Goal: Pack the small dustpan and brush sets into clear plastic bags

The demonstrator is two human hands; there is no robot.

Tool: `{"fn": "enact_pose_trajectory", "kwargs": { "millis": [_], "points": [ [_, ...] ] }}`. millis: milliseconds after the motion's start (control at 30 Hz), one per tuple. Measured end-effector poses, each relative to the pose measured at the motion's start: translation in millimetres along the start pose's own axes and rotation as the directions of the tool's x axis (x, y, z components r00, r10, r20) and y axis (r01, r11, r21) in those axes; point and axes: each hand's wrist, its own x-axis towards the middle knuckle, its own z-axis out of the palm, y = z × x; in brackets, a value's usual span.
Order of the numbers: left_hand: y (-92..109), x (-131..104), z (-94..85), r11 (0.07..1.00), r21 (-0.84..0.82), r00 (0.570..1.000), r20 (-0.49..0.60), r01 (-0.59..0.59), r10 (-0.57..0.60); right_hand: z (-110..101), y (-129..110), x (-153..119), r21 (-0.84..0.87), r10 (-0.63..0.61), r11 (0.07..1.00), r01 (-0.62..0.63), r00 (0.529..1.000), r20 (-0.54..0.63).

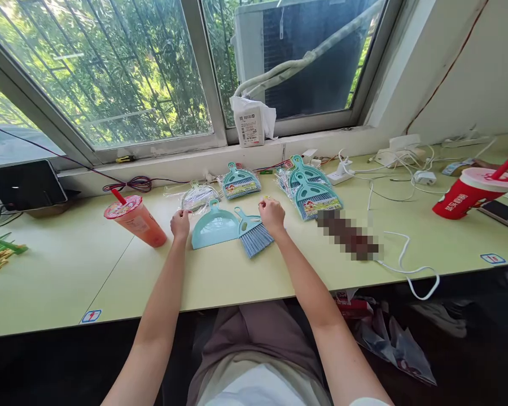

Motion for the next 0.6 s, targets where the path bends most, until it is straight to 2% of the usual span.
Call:
{"fn": "enact_pose_trajectory", "kwargs": {
  "millis": [167, 400, 500, 600],
  "points": [
    [2, -2, 0.4, 1.000, 0.001, 1.000, 0.019, 0.007, -0.007, 9, 10, 2, -0.016, -0.139, 0.990, 0.141, 0.988, 0.070],
    [-1, 1, 4.4, 0.999, -0.020, 0.999, 0.037, -0.031, 0.031, 12, 12, 4, -0.009, -0.177, 0.984, 0.180, 0.976, 0.126],
    [-4, 1, 12.2, 0.990, -0.072, 0.980, 0.145, -0.124, 0.133, 15, 12, 3, -0.010, -0.191, 0.980, 0.198, 0.959, 0.207],
    [-5, -1, 19.9, 0.967, -0.065, 0.926, 0.277, -0.248, 0.256, 17, 11, 1, -0.021, -0.204, 0.976, 0.218, 0.939, 0.278]
  ]
}}
